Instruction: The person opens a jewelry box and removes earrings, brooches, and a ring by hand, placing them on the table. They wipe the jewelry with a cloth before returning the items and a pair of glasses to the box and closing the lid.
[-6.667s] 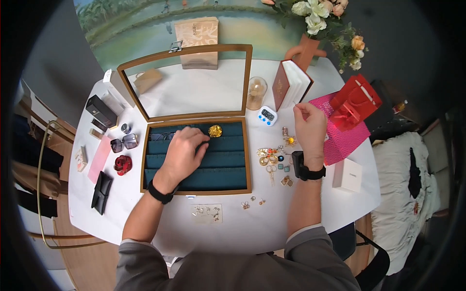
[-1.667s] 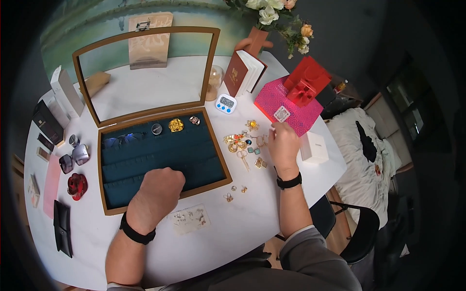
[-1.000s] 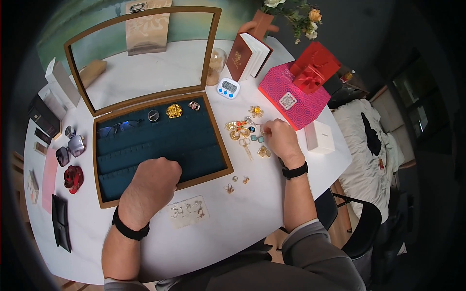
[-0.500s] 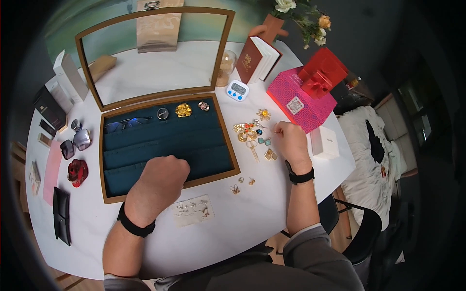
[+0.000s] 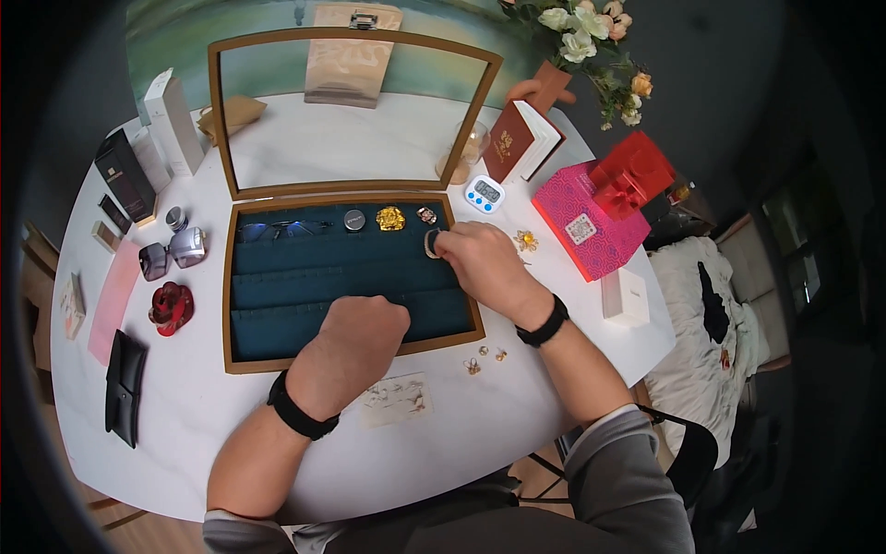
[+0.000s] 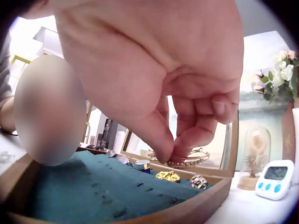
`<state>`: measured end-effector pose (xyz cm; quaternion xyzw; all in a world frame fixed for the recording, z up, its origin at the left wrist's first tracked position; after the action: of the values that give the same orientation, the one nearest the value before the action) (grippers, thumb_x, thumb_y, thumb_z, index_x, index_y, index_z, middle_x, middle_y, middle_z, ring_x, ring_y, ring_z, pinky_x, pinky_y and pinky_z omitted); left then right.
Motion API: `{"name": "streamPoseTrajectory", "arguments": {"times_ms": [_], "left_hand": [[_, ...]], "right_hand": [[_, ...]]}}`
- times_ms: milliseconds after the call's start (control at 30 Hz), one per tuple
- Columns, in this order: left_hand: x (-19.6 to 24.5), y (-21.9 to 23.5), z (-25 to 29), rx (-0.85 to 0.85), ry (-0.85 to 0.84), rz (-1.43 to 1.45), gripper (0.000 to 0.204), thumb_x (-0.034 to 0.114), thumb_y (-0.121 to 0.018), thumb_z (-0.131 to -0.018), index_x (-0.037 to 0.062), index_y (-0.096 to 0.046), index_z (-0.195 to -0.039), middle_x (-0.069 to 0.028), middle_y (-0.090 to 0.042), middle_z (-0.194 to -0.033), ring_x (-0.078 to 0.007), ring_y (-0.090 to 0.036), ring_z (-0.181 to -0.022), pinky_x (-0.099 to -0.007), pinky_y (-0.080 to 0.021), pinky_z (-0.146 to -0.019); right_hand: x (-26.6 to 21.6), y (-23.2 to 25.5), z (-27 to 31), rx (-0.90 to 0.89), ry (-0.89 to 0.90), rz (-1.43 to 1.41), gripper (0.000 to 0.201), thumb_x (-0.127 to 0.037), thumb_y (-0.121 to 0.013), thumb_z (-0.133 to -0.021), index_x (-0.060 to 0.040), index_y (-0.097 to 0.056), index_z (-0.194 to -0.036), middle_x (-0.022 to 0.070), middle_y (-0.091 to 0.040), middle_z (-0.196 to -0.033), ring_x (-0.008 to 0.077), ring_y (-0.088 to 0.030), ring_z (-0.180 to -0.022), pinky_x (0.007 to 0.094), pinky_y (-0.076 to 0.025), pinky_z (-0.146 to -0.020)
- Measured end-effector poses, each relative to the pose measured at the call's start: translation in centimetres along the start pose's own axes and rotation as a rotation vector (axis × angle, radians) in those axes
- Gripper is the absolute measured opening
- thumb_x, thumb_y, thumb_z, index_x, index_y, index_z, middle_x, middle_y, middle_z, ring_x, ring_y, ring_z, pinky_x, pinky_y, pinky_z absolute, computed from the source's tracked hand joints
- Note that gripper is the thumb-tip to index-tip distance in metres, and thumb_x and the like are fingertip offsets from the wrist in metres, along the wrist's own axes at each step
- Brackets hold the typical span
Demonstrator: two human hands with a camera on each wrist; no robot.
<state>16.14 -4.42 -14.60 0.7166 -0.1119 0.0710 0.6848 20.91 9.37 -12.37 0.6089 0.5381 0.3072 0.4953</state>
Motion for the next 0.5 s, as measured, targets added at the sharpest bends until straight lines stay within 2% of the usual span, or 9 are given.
{"name": "streamPoseTrajectory", "arguments": {"times_ms": [167, 267, 400, 500], "left_hand": [[0.0, 0.1, 0.1, 0.027, -0.003, 0.009, 0.009, -0.004, -0.070, -0.082, 0.0038, -0.073, -0.078, -0.0164, -0.073, -0.074, -0.0334, -0.077, -0.077, -0.0402, -0.062, -0.070], [-0.1, 0.0, 0.0, 0.019, -0.003, 0.019, 0.009, -0.004, -0.070, -0.082, 0.0040, -0.074, -0.079, -0.0162, -0.073, -0.075, -0.0329, -0.078, -0.077, -0.0401, -0.063, -0.069], [0.0, 0.0, -0.2, -0.038, -0.003, 0.028, 0.009, -0.004, -0.071, -0.084, 0.0036, -0.075, -0.081, -0.0165, -0.075, -0.077, -0.0327, -0.079, -0.078, -0.0398, -0.063, -0.070], [0.0, -0.2, -0.2, -0.062, 0.002, 0.007, 0.009, -0.003, -0.071, -0.085, 0.0031, -0.075, -0.081, -0.0166, -0.075, -0.078, -0.0323, -0.079, -0.079, -0.0393, -0.063, -0.071]], "right_hand": [[-0.2, -3.8, -2.4, -0.064, 0.119, 0.080, 0.008, 0.001, -0.070, -0.089, -0.0063, -0.072, -0.093, 0.0154, -0.072, -0.088, 0.0372, -0.072, -0.090, 0.0480, -0.057, -0.079], [0.7, -5.2, -2.5, -0.170, 0.051, 0.121, 0.017, 0.004, -0.068, -0.084, -0.0077, -0.075, -0.094, 0.0161, -0.074, -0.089, 0.0366, -0.074, -0.092, 0.0483, -0.058, -0.083], [0.6, -4.9, -2.2, -0.182, 0.058, 0.098, 0.019, 0.004, -0.069, -0.083, -0.0084, -0.076, -0.094, 0.0151, -0.075, -0.087, 0.0369, -0.074, -0.091, 0.0485, -0.059, -0.082], [0.1, -3.9, -1.9, -0.180, 0.056, 0.076, 0.011, 0.004, -0.068, -0.087, -0.0043, -0.074, -0.093, 0.0160, -0.074, -0.090, 0.0377, -0.073, -0.093, 0.0482, -0.058, -0.080]]}}
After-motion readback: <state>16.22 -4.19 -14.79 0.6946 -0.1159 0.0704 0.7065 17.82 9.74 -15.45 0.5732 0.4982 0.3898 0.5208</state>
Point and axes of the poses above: each hand's wrist, its own z-axis away from the middle knuckle, its own y-axis out of the back of the hand, x = y × z, the point moved 10 cm from there along -z, towards the middle knuckle
